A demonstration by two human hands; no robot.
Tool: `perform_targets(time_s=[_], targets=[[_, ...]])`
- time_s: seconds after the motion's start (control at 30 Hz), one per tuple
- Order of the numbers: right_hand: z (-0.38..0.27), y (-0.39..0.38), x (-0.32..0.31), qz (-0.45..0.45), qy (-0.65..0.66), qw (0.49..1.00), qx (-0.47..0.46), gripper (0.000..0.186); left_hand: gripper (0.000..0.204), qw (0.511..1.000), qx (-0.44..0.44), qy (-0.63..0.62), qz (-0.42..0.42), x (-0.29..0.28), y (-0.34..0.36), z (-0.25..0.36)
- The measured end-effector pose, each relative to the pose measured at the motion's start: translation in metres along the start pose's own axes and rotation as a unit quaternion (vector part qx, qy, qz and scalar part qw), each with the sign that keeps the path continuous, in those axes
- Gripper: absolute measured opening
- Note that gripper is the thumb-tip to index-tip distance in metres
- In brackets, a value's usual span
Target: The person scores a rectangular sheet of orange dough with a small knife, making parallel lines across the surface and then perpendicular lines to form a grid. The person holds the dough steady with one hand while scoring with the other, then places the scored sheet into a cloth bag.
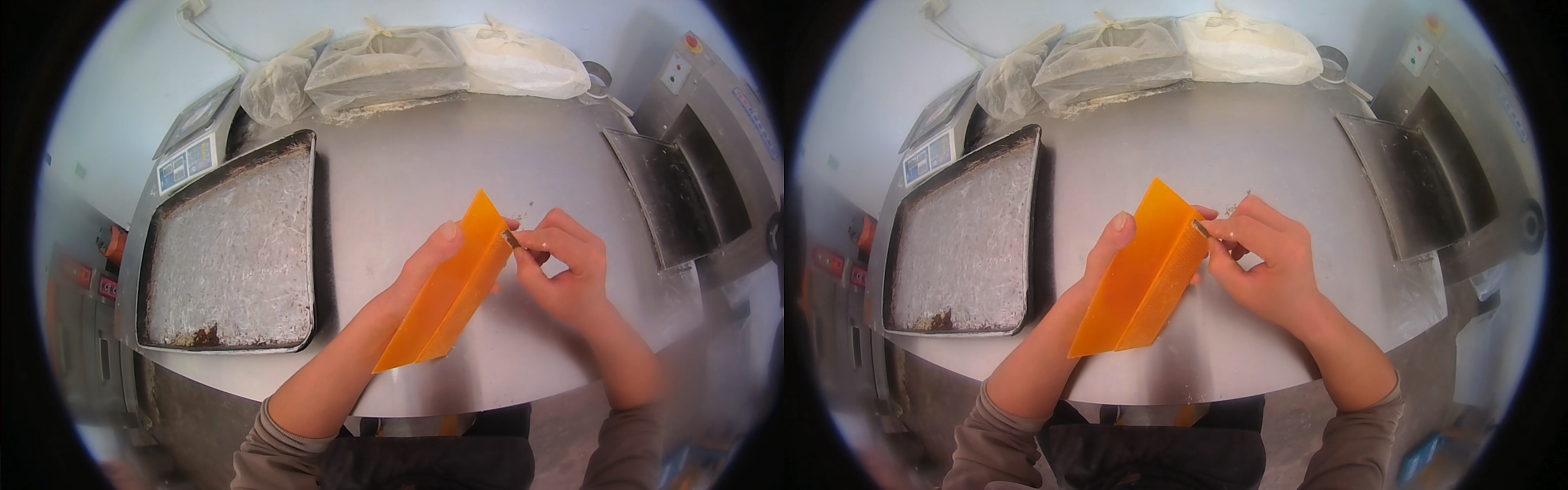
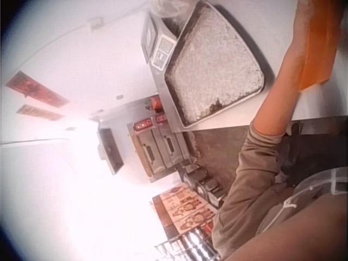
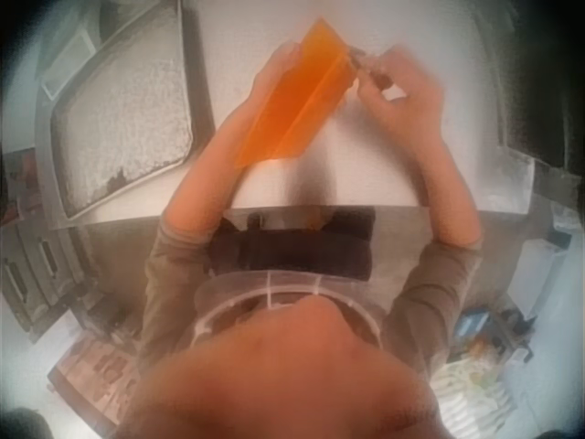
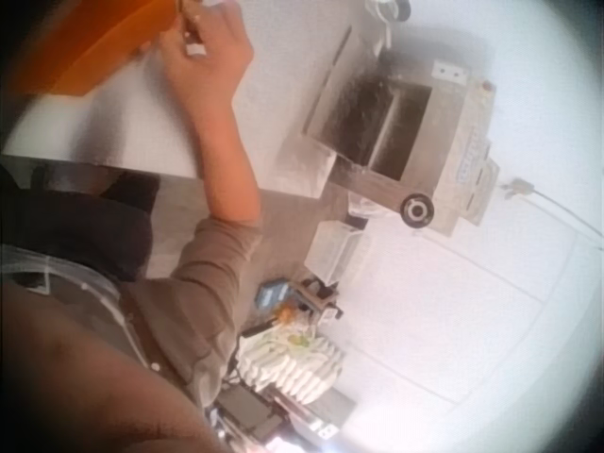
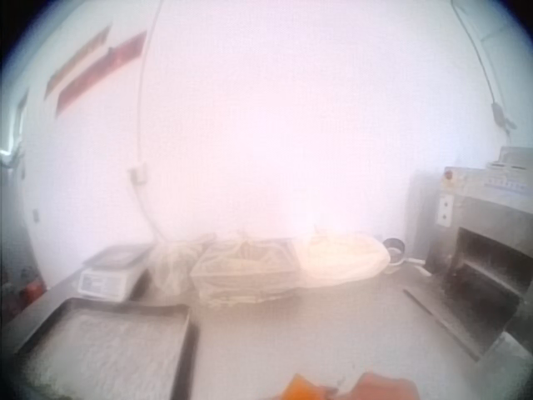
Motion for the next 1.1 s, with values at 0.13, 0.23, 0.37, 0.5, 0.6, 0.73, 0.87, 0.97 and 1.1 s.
perform_targets(time_s=[0.13, 0.23, 0.37, 0.5, 0.6, 0.73, 0.87, 0.97, 1.1], targets=[[-0.001, -0.002, 0.001, -0.008, 0.001, 1.000, 0.004, 0.026, 0.115, 1.000, 0.003, 0.003, 0.003, -0.001, -0.001, 0.000], [-0.001, -0.003, 0.004, -0.009, 0.002, 1.000, 0.002, 0.027, 0.114, 1.000, 0.005, -0.013, -0.004, -0.001, 0.002, -0.001], [-0.002, -0.005, 0.007, -0.021, 0.005, 1.000, 0.006, 0.028, 0.113, 1.000, 0.007, -0.019, -0.004, -0.001, 0.001, -0.001], [-0.005, -0.006, 0.008, -0.055, 0.000, 0.998, 0.006, 0.030, 0.111, 1.000, 0.000, -0.027, -0.013, 0.001, -0.003, 0.002], [-0.007, -0.006, 0.009, -0.074, 0.006, 0.997, 0.005, 0.033, 0.110, 0.999, -0.002, -0.036, -0.013, 0.003, -0.004, 0.004], [-0.010, -0.009, 0.016, -0.077, 0.036, 0.996, -0.005, 0.027, 0.110, 0.999, 0.002, -0.048, -0.015, 0.005, -0.004, 0.005], [-0.013, -0.012, 0.022, -0.102, 0.038, 0.994, -0.009, 0.027, 0.111, 0.998, 0.000, -0.053, -0.014, 0.004, -0.004, 0.004], [-0.015, -0.015, 0.027, -0.113, 0.055, 0.992, -0.010, 0.027, 0.111, 0.998, -0.001, -0.060, -0.004, 0.003, -0.003, 0.002], [-0.016, -0.017, 0.033, -0.116, 0.061, 0.991, -0.019, 0.027, 0.111, 0.998, 0.008, -0.066, -0.003, 0.001, -0.002, 0.001]])
Point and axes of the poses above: each hand's wrist, its own y-axis towards the middle knuckle, its own x-axis out of the palm, z = x × y, the point moved 2 cm from there along y, towards the middle knuckle, and after that the axes turned 13 degrees about y, right-handed, at the moved point
